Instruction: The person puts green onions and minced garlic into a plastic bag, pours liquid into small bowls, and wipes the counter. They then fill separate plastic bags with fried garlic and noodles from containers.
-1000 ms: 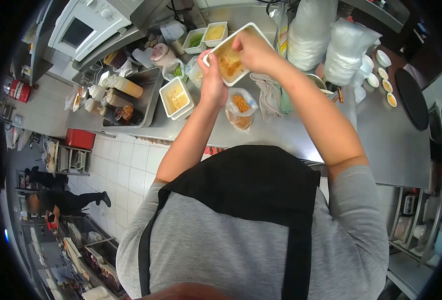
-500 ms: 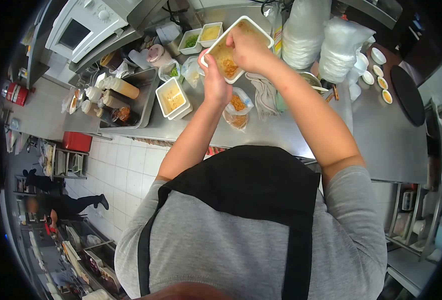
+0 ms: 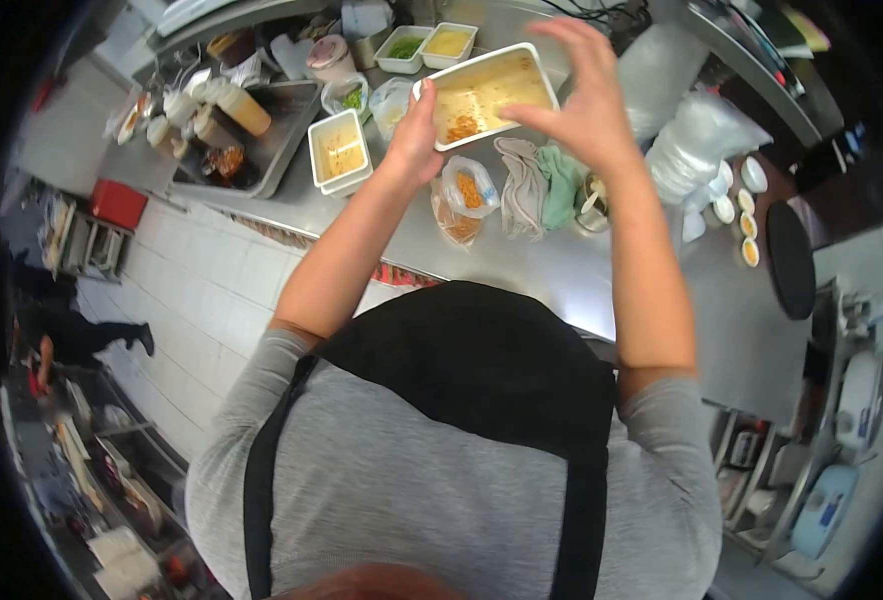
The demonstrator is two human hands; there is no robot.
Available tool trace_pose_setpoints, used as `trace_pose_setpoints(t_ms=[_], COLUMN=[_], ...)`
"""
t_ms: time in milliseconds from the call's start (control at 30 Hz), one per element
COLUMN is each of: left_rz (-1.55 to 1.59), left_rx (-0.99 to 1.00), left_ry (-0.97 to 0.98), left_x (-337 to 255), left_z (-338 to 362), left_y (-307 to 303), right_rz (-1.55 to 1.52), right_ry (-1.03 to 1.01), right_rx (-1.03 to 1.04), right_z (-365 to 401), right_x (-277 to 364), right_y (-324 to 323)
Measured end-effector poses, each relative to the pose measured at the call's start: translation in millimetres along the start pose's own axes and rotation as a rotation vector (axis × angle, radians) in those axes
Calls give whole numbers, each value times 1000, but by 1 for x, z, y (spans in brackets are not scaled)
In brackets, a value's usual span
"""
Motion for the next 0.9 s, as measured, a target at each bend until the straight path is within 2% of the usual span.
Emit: trace_pose_setpoints(t_ms=[100, 200, 233, 333, 367, 467, 500, 600, 633, 733, 900], left_rz=[55, 75, 84, -289, -612, -1278, -1370, -1434, -1380, -1237, -1117], left_rx=[95, 94, 87, -22, -173, -259, -190, -40, -47, -87, -154], left_ry=[-158, -152, -169, -40, 162, 250, 218, -106, -99, -51, 42], left_x=[-5, 8, 21, 13, 10, -8, -3, 35, 35, 28, 22], left_z=[10, 8, 5, 23, 25, 78, 86, 78, 76, 79, 82], left_y=[11, 15, 10, 2, -20, 3, 11, -7, -13, -26, -41], right_rz=[-435, -786, -766, -686, -579, -79, -14, 37, -6, 107, 145], right_ry=[130, 222, 263, 301, 379, 196, 136, 105, 97, -98, -138], right_rx=[297, 308, 314, 346, 349, 464, 476, 596, 618, 680, 744], right_z=[24, 42, 45, 52, 62, 54, 53, 53, 50, 39, 25], right_x=[-38, -48, -51, -46, -60, -32, -23, 1, 11, 46, 68], right_y=[22, 41, 44, 46, 48, 39, 44, 65, 73, 98, 120])
Point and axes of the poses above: each hand's wrist, its own z-axis away from the middle knuckle, its own y-axis out of the palm, x = y × z, the point moved 7 cm from there along -z, towards the middle knuckle, and after that the axes turned 12 degrees about x, right-handed, at the moved point
